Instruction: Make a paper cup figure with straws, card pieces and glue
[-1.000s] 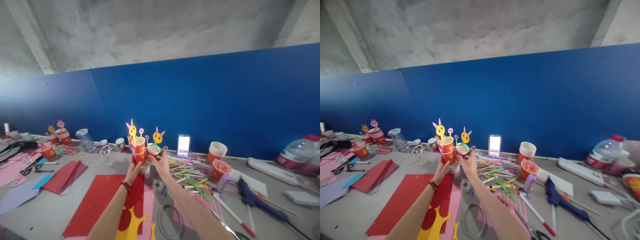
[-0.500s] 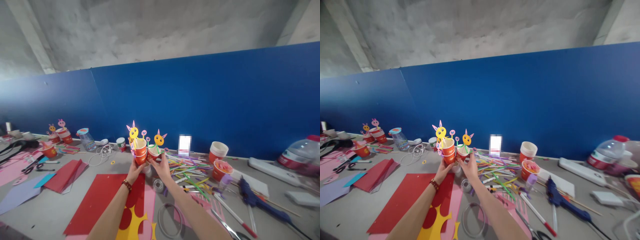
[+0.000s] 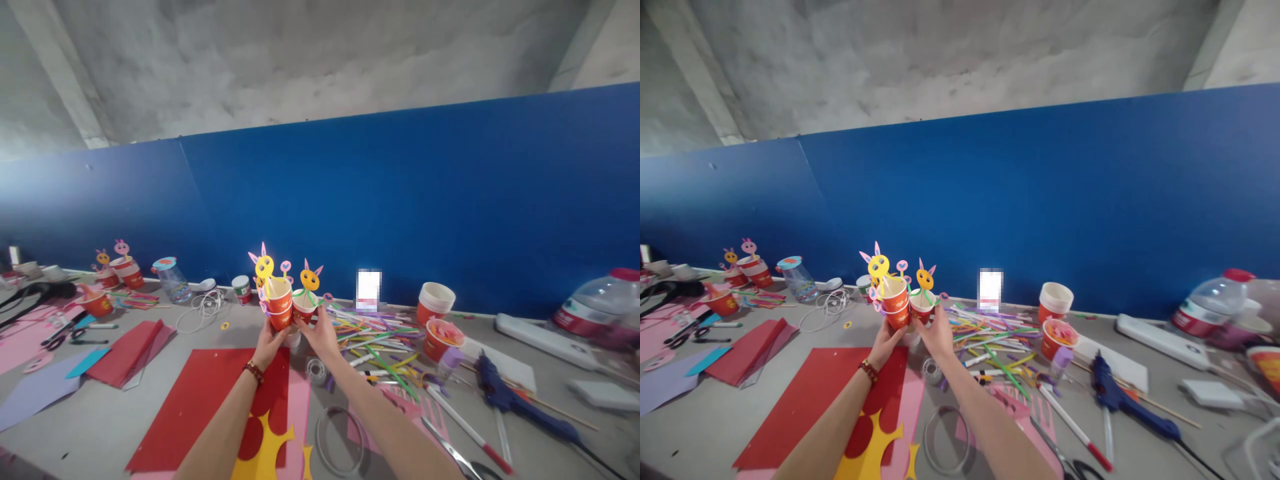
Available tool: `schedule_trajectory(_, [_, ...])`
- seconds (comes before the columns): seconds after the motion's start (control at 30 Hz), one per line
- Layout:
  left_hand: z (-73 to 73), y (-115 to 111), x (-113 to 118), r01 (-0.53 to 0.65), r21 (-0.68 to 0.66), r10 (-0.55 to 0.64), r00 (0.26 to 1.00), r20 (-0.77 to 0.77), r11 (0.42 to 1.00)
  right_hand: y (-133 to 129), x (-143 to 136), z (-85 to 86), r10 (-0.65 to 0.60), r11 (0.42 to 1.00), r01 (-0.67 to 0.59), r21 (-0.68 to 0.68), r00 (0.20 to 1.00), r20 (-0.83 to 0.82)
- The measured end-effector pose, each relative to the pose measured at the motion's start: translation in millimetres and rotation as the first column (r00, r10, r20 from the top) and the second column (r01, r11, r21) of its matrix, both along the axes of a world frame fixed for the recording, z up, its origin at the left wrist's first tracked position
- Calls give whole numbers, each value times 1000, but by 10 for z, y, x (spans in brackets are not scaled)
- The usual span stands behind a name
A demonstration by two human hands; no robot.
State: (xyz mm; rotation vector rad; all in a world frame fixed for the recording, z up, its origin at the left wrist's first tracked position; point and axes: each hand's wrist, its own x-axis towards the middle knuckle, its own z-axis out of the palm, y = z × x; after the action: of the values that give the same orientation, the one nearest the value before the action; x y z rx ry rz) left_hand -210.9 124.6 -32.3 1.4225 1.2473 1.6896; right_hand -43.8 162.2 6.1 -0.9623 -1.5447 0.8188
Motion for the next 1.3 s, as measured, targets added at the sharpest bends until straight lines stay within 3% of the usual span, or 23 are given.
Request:
schedule_trajectory(1.03, [-97, 50, -55, -42, -87, 35, 995, -89, 995, 25, 10, -86, 94, 996, -94, 1, 995, 24])
schedule_trajectory(1.3, [-100, 79, -116, 34, -84, -37, 999, -35, 996, 102, 76, -95, 170, 985, -171, 24, 985, 35])
